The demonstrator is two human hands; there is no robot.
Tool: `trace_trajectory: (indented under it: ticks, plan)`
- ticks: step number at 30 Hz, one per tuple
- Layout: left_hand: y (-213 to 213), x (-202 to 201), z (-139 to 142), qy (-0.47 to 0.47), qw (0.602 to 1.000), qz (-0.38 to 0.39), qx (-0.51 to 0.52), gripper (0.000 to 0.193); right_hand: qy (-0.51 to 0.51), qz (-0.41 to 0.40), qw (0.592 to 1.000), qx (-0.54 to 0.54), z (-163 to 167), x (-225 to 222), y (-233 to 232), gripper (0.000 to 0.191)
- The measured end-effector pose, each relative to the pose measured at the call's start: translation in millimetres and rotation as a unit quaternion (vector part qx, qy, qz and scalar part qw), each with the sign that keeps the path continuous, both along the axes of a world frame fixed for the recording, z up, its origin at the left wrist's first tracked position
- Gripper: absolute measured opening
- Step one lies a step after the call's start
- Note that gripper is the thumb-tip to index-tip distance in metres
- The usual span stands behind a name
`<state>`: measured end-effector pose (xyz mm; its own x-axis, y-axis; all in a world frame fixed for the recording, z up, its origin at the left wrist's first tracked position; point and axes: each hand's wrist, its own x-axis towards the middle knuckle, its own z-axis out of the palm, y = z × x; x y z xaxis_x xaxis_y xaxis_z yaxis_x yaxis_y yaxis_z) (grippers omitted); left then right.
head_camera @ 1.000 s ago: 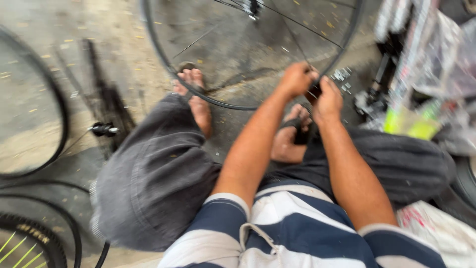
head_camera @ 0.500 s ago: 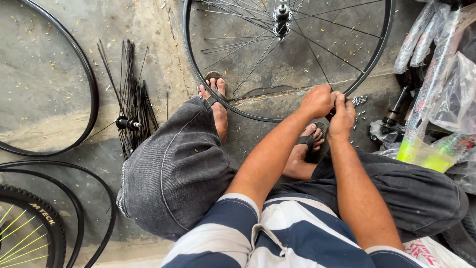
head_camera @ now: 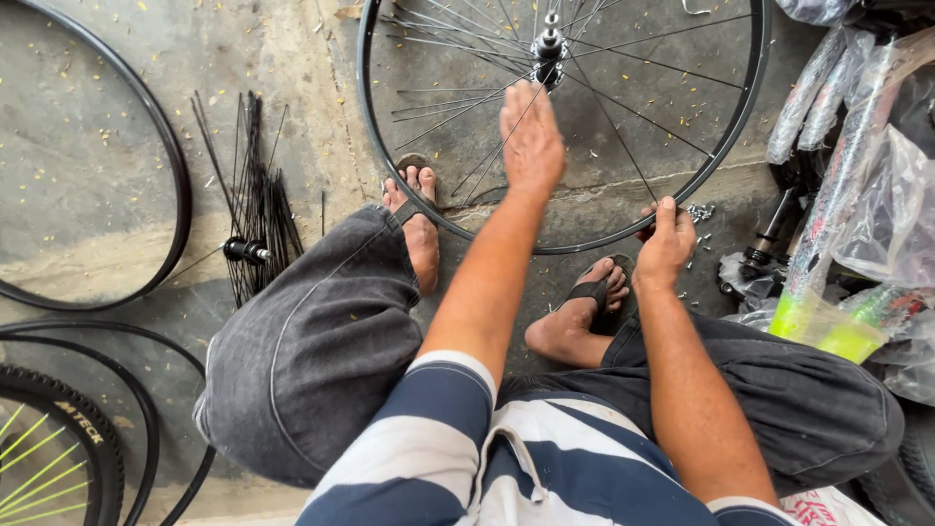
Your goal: The person sits on the floor lacing spokes into a bicycle wheel, inserting spoke ends through the hub flange and threading them into the rim holes, turning the wheel as they work around it. Loose spokes and nipples lie on the floor beside them, with spare rims and a pile of spokes nearby.
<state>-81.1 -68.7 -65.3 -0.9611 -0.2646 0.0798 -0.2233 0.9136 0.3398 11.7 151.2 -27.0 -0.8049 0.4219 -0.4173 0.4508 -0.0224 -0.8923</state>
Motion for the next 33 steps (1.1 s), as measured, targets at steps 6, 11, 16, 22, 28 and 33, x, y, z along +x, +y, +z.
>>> trace_trajectory:
  ticks: [6, 11, 16, 22, 28, 33]
  plan:
    - [-42.9, -13.2, -19.4, -0.061, 0.995, 0.008, -0.081, 0.037, 0.071, 0.038, 0.997, 0.022, 31.9, -1.8, -19.4, 0.027]
    - [-56.2, -0.6, -17.1, -0.116, 0.991, -0.044, -0.049, 0.010, 0.030, 0.017, 0.998, -0.060, 54.5, -9.1, -35.2, 0.032]
    - [-56.9, 5.9, -23.5, -0.018, 0.997, -0.013, -0.069, 0.015, 0.028, 0.007, 0.996, -0.083, 61.2, -13.7, -34.8, 0.033]
    - [-67.7, 2.7, -28.3, -0.106, 0.994, -0.003, -0.005, 0.010, 0.056, 0.004, 0.993, -0.099, 60.8, -16.8, -30.6, 0.032]
    - [-11.7, 2.7, -17.1, -0.241, 0.927, 0.101, 0.269, 0.040, 0.046, 0.013, 0.996, -0.080, 61.6, -18.6, -30.4, 0.033]
    - [25.4, -15.7, -10.7, -0.221, 0.859, -0.051, 0.459, 0.081, 0.017, 0.026, 0.997, -0.067, 59.3, -17.2, -28.3, 0.033]
